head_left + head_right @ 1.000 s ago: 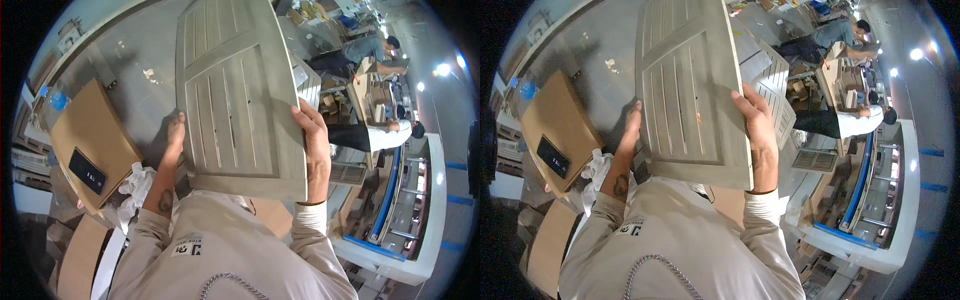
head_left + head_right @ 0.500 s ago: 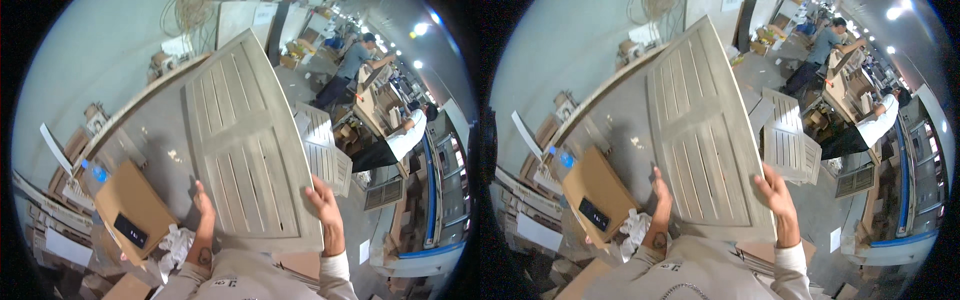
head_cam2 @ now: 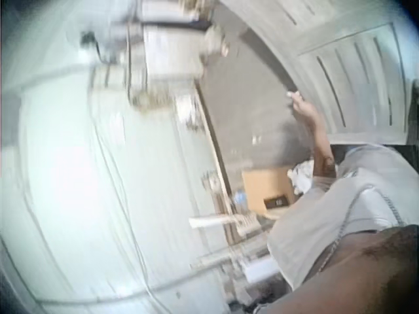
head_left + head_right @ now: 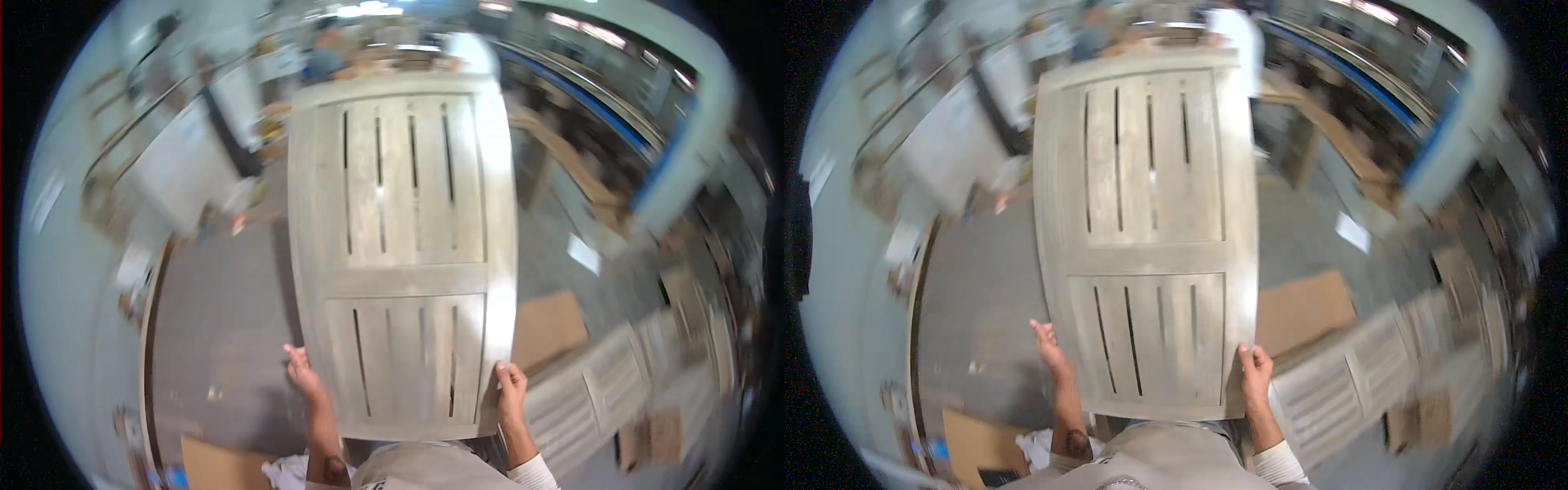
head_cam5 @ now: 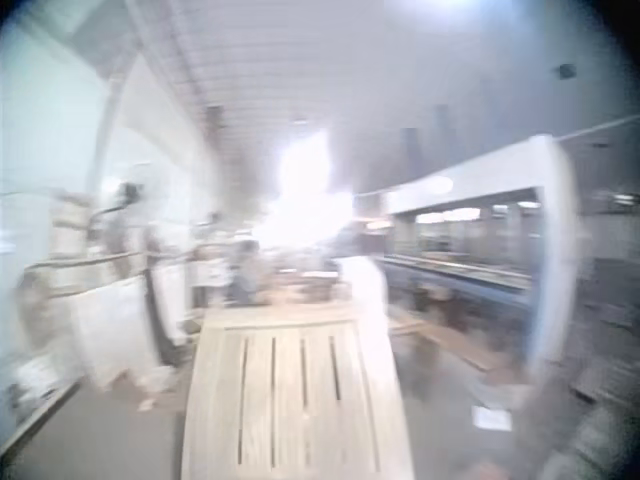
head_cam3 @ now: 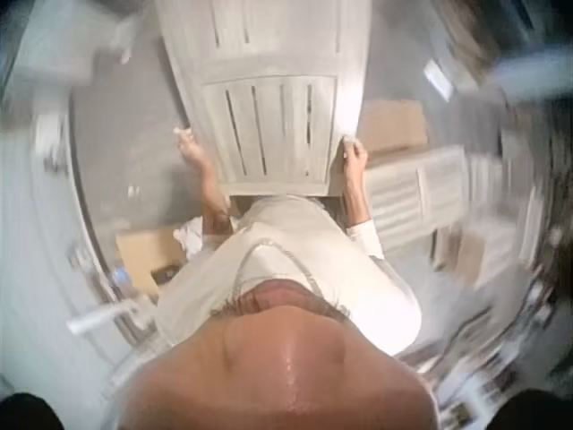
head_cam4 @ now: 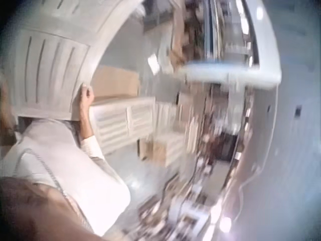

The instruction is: The recorder is inspecting and organizing wooden furniture panels in a workshop.

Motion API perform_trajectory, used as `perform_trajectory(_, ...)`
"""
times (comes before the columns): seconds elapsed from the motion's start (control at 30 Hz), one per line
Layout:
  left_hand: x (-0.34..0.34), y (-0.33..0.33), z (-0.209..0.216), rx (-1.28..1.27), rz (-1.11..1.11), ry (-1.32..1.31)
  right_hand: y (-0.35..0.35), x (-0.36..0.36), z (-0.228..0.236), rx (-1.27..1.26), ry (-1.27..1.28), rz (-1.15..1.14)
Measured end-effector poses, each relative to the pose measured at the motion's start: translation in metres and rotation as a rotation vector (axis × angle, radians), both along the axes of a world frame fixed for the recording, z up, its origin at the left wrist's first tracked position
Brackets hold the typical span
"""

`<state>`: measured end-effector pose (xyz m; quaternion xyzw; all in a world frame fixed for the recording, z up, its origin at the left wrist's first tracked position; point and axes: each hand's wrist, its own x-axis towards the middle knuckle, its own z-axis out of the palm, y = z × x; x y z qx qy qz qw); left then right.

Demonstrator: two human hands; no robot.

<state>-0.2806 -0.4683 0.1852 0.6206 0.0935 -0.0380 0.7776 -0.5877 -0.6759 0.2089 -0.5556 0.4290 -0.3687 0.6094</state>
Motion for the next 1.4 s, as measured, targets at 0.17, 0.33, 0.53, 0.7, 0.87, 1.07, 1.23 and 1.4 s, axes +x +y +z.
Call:
perform_trajectory(0.17, -0.103, -0.115, -0.007, 0.159, -0.373, 0.016, 0.012, -0.155, -0.038, 0.082, 0.057, -0.488)
perform_trajectory(0.33, -0.212, -0.196, -0.056, 0.253, -0.812, 0.071, 0.045, -0.273, -0.078, 0.247, 0.059, -0.819)
perform_trajectory(0.53, -0.350, -0.296, -0.086, 0.768, -1.128, -0.229, 0.082, -0.371, -0.131, 0.446, 0.227, -1.127)
perform_trajectory(0.7, -0.442, -0.334, -0.130, 0.860, -1.346, -0.290, 0.106, -0.424, -0.164, 0.532, 0.121, -1.333)
perform_trajectory(0.87, -0.481, -0.358, -0.164, 0.822, -1.449, -0.272, 0.091, -0.455, -0.161, 0.561, 0.249, -1.389)
perform_trajectory(1.07, -0.494, -0.379, -0.163, 0.772, -1.533, -0.305, 0.066, -0.483, -0.195, 0.497, 0.447, -1.265)
perform_trajectory(1.23, -0.464, -0.409, -0.207, 0.701, -1.747, -0.348, 0.043, -0.478, -0.216, 0.324, 0.872, -1.037)
perform_trajectory(1.4, -0.419, -0.376, -0.199, 0.681, -1.894, 0.068, 0.058, -0.437, -0.202, 0.430, 1.132, -0.684)
